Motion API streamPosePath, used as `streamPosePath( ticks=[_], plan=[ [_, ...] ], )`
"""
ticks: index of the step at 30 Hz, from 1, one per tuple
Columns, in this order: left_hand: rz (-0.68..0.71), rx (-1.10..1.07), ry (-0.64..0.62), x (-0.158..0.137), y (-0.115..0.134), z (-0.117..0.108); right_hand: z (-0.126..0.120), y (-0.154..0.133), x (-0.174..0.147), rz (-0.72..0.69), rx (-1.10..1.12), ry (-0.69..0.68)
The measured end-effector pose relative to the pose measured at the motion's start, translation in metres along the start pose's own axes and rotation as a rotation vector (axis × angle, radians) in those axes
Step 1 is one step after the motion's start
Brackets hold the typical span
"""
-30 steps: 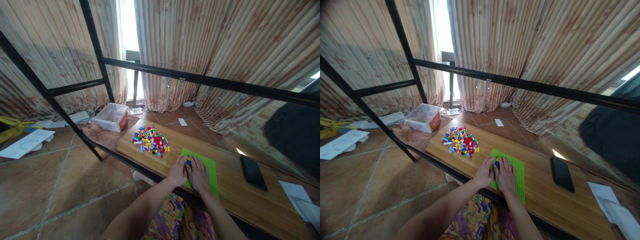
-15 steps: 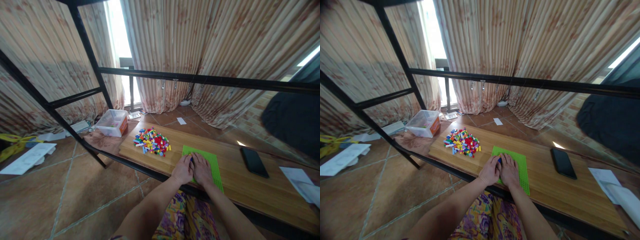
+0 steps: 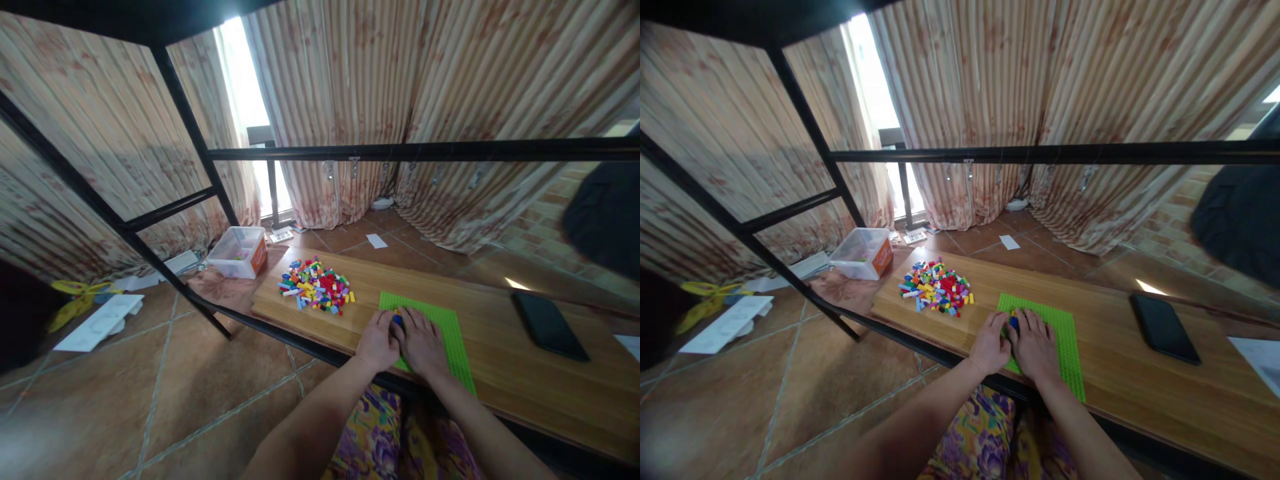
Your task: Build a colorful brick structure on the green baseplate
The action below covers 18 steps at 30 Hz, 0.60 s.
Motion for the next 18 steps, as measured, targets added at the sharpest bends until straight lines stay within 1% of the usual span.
streamPosePath(
  ticks=[6,8,10,12,14,16,18],
  plan=[
    [-0.037,-0.050,0.073,-0.004,0.002,-0.013,-0.001,-0.002,-0.004,0.013,0.011,0.013],
    [-0.045,-0.066,0.117,-0.010,0.000,-0.025,-0.001,-0.002,-0.004,0.015,0.019,0.020],
    [-0.053,-0.064,0.180,-0.016,-0.007,-0.046,-0.001,0.001,-0.005,0.030,0.022,0.033],
    [-0.076,-0.032,0.285,-0.017,-0.020,-0.082,-0.002,0.007,-0.005,0.053,0.022,0.048],
    [-0.144,0.051,0.434,-0.014,-0.041,-0.131,-0.002,0.013,-0.005,0.067,0.026,0.059],
    [-0.254,0.165,0.538,-0.003,-0.066,-0.183,-0.002,0.017,-0.005,0.066,0.038,0.066],
    [-0.418,0.333,0.597,0.011,-0.095,-0.230,-0.002,0.021,-0.004,0.066,0.046,0.070]
  ],
)
Point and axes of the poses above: each hand's wrist, its own x-axis towards the middle knuckle, its own z-axis out of the palm, y = z × x, the point moved 9 cm from there along x, towards the middle knuckle, and after that the axes turned 8 degrees about y, right-handed, at the moved point
